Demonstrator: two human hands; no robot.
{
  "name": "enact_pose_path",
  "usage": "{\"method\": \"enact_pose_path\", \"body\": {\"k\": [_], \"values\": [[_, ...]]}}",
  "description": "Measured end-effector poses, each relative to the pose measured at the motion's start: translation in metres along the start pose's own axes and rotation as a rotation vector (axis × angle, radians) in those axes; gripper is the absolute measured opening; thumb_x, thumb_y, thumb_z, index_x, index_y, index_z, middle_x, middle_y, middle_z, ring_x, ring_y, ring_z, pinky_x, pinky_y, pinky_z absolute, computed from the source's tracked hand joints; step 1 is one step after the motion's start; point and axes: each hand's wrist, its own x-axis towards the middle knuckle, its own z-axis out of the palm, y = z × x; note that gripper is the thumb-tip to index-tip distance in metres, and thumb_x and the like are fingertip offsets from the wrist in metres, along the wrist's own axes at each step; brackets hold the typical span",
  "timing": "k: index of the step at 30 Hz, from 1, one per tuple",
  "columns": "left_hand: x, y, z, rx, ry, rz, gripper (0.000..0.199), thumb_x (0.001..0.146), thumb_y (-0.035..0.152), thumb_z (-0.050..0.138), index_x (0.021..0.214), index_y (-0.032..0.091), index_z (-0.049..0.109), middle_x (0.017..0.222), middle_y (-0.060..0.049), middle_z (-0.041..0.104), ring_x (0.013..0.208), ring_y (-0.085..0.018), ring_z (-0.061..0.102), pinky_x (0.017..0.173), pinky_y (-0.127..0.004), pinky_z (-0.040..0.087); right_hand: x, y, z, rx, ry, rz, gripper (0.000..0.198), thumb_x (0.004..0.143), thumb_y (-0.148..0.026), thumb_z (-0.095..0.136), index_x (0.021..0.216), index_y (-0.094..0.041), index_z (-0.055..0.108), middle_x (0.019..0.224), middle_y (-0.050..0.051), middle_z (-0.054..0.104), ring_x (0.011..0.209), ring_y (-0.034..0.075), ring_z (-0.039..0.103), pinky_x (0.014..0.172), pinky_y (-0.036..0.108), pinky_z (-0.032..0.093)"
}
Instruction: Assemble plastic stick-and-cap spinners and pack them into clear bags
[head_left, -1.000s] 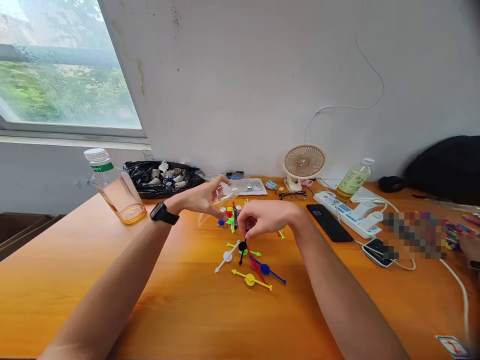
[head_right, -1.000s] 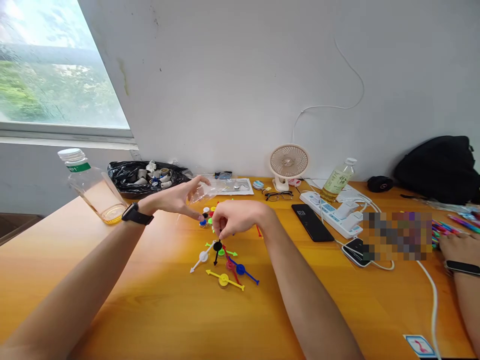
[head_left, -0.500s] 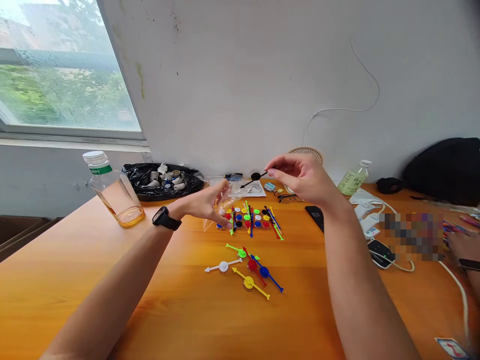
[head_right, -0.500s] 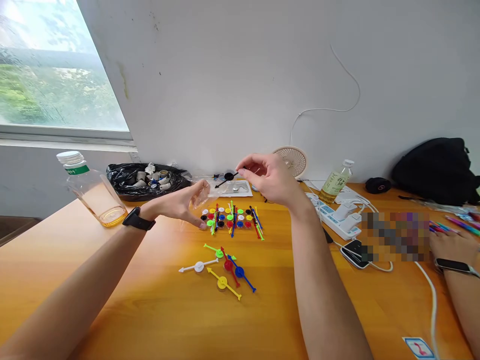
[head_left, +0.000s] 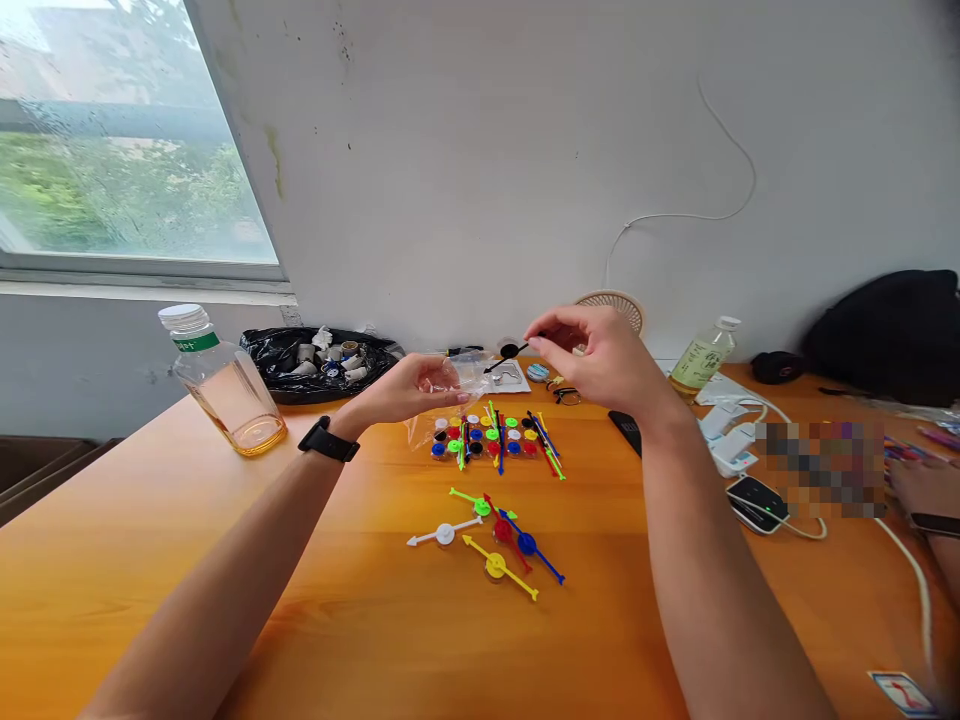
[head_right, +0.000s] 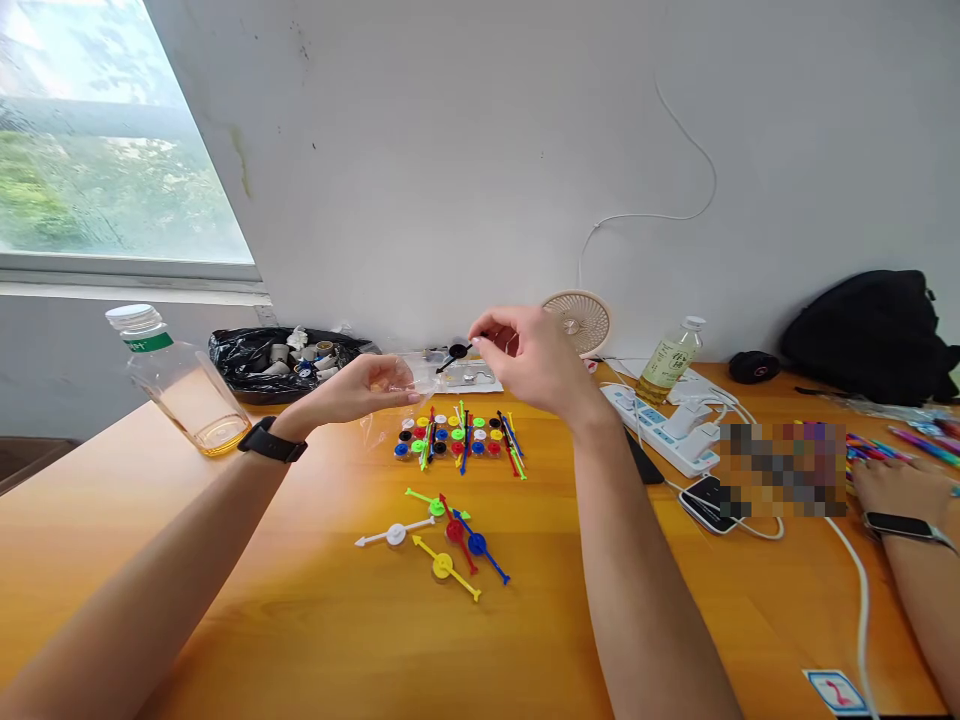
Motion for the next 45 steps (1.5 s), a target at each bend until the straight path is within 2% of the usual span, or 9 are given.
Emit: {"method": "enact_pose_path", "body": {"k": [6,14,19,25,29,31,34,37,45], "values": [[0.0,0.003,0.006,-0.044,0.061,-0.014,0.053,0.075,0.055,0.09,0.076,0.018,0.052,0.071,0.005,0.05,0.065,-0.01,0.041,0.058,-0.025,0.032,-0.001,-0.009,0.01,0.005,-0.069,-0.04,0.015,0.094,-0.027,0.066,0.093,-0.019,0.078,0.08,0.004,0.071,0.071,0.016,0.058,0.064,0.03,0.042],[0.0,0.011,0.013,-0.176,0.018,0.009,0.051,0.077,0.053,0.089,0.098,0.018,0.06,0.079,0.003,0.052,0.07,-0.012,0.045,0.061,-0.025,0.036,0.0,-0.011,0.024,0.092,-0.214,-0.052,0.022,0.088,-0.019,0.057,0.089,-0.018,0.079,0.079,0.003,0.072,0.068,0.015,0.056,0.063,0.029,0.04],[0.001,0.018,0.014,-0.169,0.01,0.013,0.048,0.076,0.055,0.089,0.088,0.017,0.062,0.072,0.004,0.047,0.066,-0.011,0.041,0.058,-0.025,0.031,0.003,-0.007,0.029,0.032,-0.231,-0.032,0.021,0.086,-0.016,0.056,0.085,-0.019,0.078,0.073,0.001,0.069,0.065,0.014,0.055,0.062,0.029,0.04],[0.002,0.015,0.016,-0.128,0.183,0.015,0.046,0.079,0.057,0.086,0.086,0.016,0.068,0.065,0.005,0.042,0.06,-0.009,0.035,0.054,-0.024,0.025,0.002,-0.003,0.03,0.154,-0.333,-0.02,0.026,0.102,-0.029,0.056,0.122,-0.024,0.072,0.122,0.006,0.073,0.111,0.021,0.066,0.097,0.035,0.051],[0.002,0.012,0.013,-0.132,0.233,0.016,0.043,0.078,0.053,0.088,0.085,0.015,0.069,0.066,0.004,0.049,0.06,-0.01,0.041,0.054,-0.023,0.03,0.002,0.007,0.037,0.23,-0.418,0.047,0.044,0.094,-0.031,0.071,0.137,-0.025,0.063,0.116,0.006,0.073,0.105,0.021,0.068,0.092,0.035,0.056],[0.0,0.011,0.006,-0.123,0.187,-0.024,0.045,0.074,0.05,0.092,0.095,0.016,0.07,0.068,0.003,0.056,0.061,-0.011,0.049,0.055,-0.022,0.035,0.003,0.012,0.04,0.228,-0.375,0.022,0.038,0.094,-0.027,0.068,0.132,-0.024,0.067,0.106,0.005,0.073,0.097,0.019,0.069,0.09,0.034,0.056],[-0.005,0.006,-0.01,-0.124,-0.064,-0.1,0.062,0.07,0.048,0.094,0.118,0.019,0.069,0.082,-0.002,0.072,0.07,-0.015,0.065,0.06,-0.023,0.046,0.006,0.017,0.041,0.234,-0.266,-0.014,0.022,0.094,-0.024,0.065,0.114,-0.021,0.073,0.103,0.005,0.074,0.095,0.019,0.069,0.091,0.035,0.054],[-0.011,-0.006,-0.026,-0.099,-0.253,-0.165,0.056,0.071,0.048,0.093,0.115,0.019,0.074,0.08,-0.005,0.076,0.069,-0.019,0.07,0.058,-0.024,0.049,0.007,0.02,0.036,0.252,-0.201,-0.007,0.017,0.093,-0.026,0.065,0.105,-0.021,0.075,0.107,0.006,0.076,0.098,0.021,0.069,0.09,0.035,0.054],[-0.02,-0.009,-0.051,-0.124,-0.144,-0.203,0.03,0.08,0.046,0.087,0.086,0.018,0.082,0.081,-0.008,0.079,0.075,-0.019,0.072,0.067,-0.025,0.054,0.004,0.024,0.021,0.192,-0.195,-0.016,0.022,0.096,-0.037,0.065,0.103,-0.023,0.081,0.108,0.008,0.075,0.097,0.022,0.068,0.084,0.036,0.055]]}}
